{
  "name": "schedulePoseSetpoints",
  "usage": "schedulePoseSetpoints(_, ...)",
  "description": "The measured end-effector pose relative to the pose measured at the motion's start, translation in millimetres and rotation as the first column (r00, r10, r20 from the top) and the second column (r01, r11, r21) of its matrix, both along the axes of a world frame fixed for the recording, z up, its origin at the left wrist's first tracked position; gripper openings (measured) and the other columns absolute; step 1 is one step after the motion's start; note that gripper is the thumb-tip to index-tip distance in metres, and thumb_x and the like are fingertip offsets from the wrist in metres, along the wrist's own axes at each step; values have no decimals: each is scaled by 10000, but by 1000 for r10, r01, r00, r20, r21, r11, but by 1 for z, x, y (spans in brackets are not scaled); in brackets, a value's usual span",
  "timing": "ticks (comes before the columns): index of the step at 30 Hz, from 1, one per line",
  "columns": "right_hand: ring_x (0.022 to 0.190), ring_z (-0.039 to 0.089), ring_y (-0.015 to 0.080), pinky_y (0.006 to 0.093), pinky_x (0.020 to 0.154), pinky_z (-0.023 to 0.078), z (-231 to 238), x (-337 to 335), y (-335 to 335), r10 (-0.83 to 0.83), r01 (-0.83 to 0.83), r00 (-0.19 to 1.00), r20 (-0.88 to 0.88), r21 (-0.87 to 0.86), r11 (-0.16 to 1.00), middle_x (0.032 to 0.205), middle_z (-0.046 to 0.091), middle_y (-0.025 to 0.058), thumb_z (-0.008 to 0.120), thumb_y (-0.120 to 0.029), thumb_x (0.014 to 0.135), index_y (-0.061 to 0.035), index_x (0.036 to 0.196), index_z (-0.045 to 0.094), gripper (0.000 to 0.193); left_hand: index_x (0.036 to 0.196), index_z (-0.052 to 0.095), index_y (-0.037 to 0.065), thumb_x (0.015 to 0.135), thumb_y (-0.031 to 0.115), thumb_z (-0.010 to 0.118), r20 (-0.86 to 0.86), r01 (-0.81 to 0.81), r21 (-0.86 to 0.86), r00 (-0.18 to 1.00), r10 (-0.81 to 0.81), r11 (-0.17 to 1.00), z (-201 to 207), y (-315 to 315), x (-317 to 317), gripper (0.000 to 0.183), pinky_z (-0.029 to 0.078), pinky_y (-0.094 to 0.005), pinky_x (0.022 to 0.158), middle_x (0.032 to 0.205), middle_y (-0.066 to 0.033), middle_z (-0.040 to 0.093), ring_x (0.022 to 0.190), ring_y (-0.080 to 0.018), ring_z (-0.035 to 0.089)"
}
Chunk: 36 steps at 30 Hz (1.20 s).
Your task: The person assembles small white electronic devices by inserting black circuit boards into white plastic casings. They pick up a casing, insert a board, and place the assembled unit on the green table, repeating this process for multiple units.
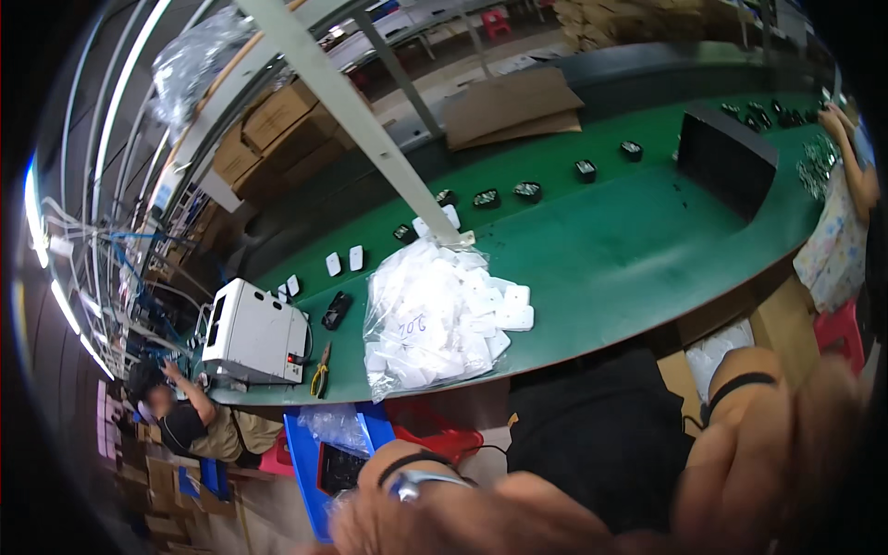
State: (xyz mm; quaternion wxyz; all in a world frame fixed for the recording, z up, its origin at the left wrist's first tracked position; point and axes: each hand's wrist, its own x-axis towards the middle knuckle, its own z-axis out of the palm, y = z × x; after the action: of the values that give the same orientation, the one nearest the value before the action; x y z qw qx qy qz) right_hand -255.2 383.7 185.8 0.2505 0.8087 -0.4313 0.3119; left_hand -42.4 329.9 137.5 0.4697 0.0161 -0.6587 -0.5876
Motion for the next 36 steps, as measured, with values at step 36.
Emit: schedulePoseSetpoints(36, 902, 642, 351, 515, 739, 540, -60, 129, -110, 434, -910, -277, 857, -380, 169, 858, 649, 164, 513, -274, 1010, -14, 968, 577, 271, 1190, 494, -80, 977, 215, 563, 351, -56, 51, 936, 35, 997, -36, -36, 72, 370, 428, -474, 967, 1138, -273, 506, 1041, -432, 498)
